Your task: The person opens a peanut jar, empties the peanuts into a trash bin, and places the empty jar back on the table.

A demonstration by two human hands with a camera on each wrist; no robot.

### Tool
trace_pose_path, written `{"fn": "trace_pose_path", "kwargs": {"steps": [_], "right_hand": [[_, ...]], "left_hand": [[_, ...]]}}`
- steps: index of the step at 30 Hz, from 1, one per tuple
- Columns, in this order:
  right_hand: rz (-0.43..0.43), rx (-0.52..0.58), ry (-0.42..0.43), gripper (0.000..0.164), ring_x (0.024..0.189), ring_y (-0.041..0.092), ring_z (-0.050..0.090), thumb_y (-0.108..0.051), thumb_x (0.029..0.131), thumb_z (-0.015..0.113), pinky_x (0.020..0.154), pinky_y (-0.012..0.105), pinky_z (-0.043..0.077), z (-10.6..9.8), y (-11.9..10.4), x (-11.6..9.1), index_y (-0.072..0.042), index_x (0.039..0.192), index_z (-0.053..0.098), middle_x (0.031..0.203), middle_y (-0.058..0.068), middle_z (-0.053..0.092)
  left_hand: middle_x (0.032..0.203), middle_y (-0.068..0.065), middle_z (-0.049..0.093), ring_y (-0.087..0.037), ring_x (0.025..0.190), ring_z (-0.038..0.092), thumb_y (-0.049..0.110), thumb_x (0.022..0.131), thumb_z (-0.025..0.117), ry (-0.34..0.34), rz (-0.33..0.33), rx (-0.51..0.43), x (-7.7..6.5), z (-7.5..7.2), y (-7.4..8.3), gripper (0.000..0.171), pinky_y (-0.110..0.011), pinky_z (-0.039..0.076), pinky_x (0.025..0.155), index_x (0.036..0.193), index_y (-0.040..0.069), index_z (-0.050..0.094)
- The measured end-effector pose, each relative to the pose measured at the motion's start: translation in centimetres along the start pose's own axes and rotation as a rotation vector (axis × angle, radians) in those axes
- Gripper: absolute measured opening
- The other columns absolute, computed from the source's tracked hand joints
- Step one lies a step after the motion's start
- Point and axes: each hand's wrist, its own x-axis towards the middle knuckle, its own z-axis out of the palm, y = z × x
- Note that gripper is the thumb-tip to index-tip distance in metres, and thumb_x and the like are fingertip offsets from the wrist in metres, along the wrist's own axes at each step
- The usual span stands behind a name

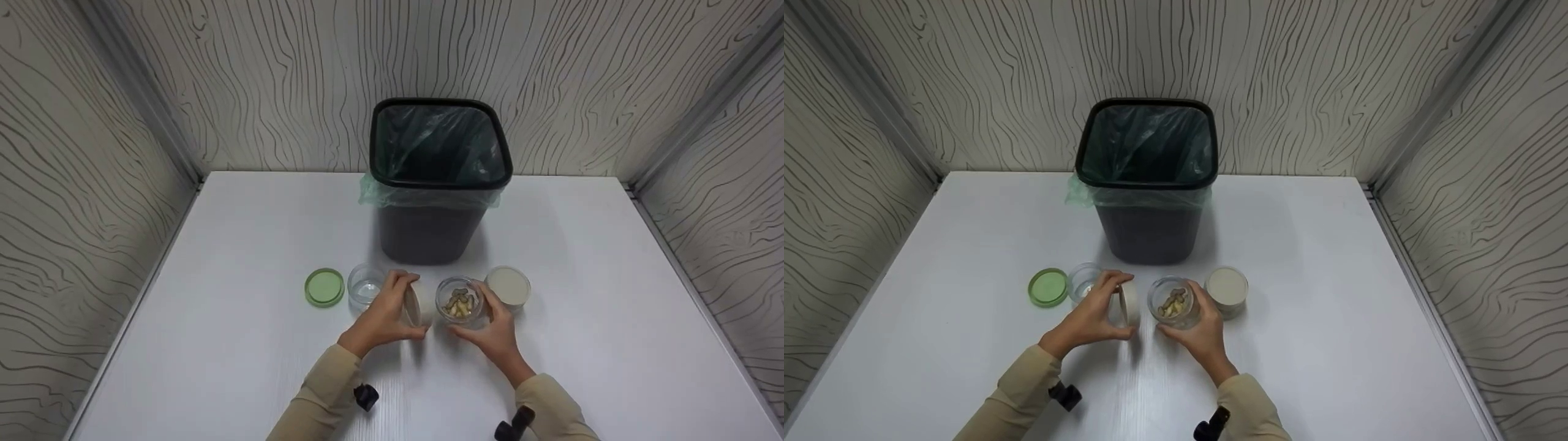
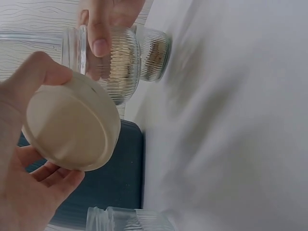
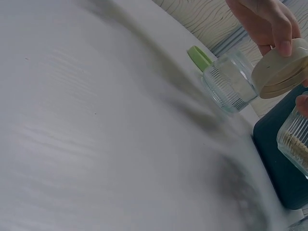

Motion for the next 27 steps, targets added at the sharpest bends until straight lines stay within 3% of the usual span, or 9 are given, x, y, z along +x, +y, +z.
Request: {"fn": "trace_pose_path", "kwargs": {"steps": [22, 27], "right_hand": [[0.005, -0.022, 0.014, 0.090, 0.121, -0.024, 0.033, 0.000, 0.056, 0.090, 0.103, -0.004, 0.028, -0.4, 0.1, 0.0, 0.011, 0.134, 0.046, 0.135, 0.031, 0.052], [0.008, -0.042, 0.020, 0.090, 0.125, -0.019, 0.038, -0.001, 0.056, 0.090, 0.104, -0.004, 0.027, -0.4, 0.2, -0.1, 0.010, 0.134, 0.046, 0.135, 0.030, 0.053]], "left_hand": [[0.135, -0.014, 0.042, -0.025, 0.122, 0.053, 0.020, 0.068, 0.081, -0.017, -0.004, 0.038, 0.1, 1.4, -0.1, 0.084, -0.035, 0.051, 0.103, 0.139, 0.000, 0.041], [0.134, -0.016, 0.042, -0.027, 0.124, 0.052, 0.018, 0.068, 0.082, -0.003, 0.013, 0.052, 0.0, 2.0, -0.4, 0.082, -0.034, 0.050, 0.105, 0.138, -0.001, 0.041]]}}
